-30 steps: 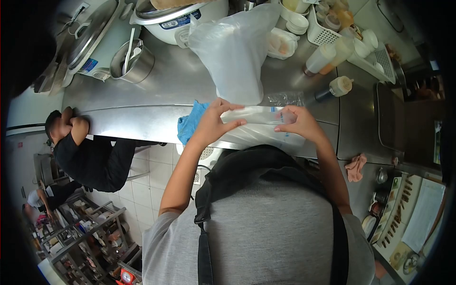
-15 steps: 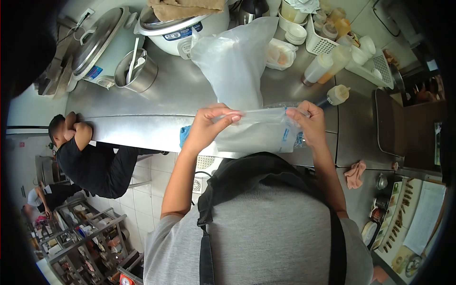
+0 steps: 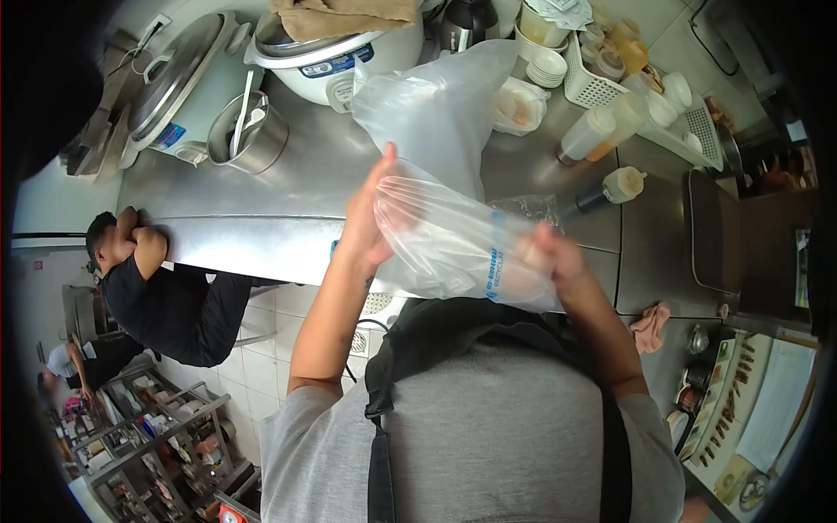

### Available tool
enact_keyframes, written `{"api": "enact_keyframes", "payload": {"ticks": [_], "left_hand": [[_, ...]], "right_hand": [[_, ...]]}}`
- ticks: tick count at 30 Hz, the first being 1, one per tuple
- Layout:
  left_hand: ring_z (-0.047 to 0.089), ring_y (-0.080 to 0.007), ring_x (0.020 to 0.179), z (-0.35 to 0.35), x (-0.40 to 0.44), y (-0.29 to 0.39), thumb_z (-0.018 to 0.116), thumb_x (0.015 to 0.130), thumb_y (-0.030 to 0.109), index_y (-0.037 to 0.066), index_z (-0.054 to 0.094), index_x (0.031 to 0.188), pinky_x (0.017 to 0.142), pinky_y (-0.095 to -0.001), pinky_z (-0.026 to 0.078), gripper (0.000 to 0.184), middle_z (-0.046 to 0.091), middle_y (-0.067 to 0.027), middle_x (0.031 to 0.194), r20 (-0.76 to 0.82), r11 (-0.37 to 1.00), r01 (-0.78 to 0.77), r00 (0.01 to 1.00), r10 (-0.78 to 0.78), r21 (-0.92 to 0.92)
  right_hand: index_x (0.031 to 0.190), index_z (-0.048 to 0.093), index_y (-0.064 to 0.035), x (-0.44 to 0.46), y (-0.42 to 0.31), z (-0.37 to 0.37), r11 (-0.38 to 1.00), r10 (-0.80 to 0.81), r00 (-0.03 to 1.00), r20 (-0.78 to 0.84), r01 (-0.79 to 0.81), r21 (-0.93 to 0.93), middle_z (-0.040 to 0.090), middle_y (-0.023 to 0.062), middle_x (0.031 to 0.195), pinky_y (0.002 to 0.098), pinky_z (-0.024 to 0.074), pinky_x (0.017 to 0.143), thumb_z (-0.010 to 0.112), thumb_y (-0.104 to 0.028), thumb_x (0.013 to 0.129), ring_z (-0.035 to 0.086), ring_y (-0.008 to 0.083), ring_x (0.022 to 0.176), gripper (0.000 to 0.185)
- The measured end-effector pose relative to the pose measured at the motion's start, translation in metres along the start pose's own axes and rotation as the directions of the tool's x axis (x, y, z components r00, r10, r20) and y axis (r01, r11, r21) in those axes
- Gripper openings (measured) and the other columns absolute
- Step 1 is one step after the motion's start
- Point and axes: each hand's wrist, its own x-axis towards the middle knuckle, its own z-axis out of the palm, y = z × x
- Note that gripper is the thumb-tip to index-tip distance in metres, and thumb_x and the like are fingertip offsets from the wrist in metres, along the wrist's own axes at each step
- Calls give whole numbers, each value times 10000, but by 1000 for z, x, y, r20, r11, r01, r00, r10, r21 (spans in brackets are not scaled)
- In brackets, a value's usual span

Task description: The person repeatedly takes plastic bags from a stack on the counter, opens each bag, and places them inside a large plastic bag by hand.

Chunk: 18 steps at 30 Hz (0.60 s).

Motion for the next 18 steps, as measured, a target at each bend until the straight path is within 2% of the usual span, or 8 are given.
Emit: {"api": "enact_keyframes", "payload": {"ticks": [2,4,7,10,11,13,16,18], "left_hand": [[410,-23,358,4,0,9,463,956,404,79,618,785,319,-172,299,398,495,57,482,399,935,313,888,-226,-167],[418,-33,352,33,-10,15,483,946,399,62,641,877,318,-175,310,378,517,47,509,33,963,244,968,-249,117],[480,-53,410,28,-7,40,500,936,394,49,645,980,370,-190,379,376,587,4,625,-56,952,217,976,-210,218],[570,-90,569,34,7,62,496,936,392,32,614,1066,495,-224,469,401,638,-42,798,-30,995,81,996,-79,59],[601,-105,634,42,12,68,493,938,392,24,600,1095,544,-238,498,414,648,-55,859,-44,1000,16,999,-16,-7],[596,-144,753,1,40,70,472,945,352,21,564,1137,640,-275,499,393,624,-70,959,11,995,-19,1000,21,-96],[588,-204,932,-93,84,47,441,956,292,18,509,1201,783,-330,501,373,587,-92,1109,97,987,18,995,-2,-161],[584,-243,1052,-132,96,19,420,963,252,16,472,1243,879,-367,503,370,562,-106,1209,88,982,69,995,-54,-177]], "right_hand": [[673,482,-117,23,-43,19,934,-194,977,91,155,323,468,-11,673,278,356,509,362,-413,983,443,104,577,445],[938,595,-86,44,-79,14,886,-382,920,94,335,320,536,36,663,284,441,608,344,-438,983,518,132,601,434],[969,585,-86,77,-110,63,892,-272,729,-628,437,120,580,40,791,299,460,590,328,-440,984,556,139,653,439],[1036,575,-79,100,-117,-32,975,-186,933,308,136,178,607,22,860,297,479,606,362,-423,978,580,120,707,409],[1046,570,-71,107,-113,-25,978,-154,988,-30,157,137,605,14,851,277,480,583,360,-389,980,578,113,679,386],[1066,561,-55,124,-100,-6,986,-90,747,-659,159,46,603,-3,833,238,481,538,355,-320,984,574,99,622,345],[1087,549,-39,112,-66,-97,975,49,960,-277,15,222,626,34,889,247,507,543,386,-297,974,609,114,682,325],[1076,564,-61,107,-48,-120,980,152,912,-380,-90,176,634,22,878,262,498,529,395,-301,977,611,116,668,310]]}}
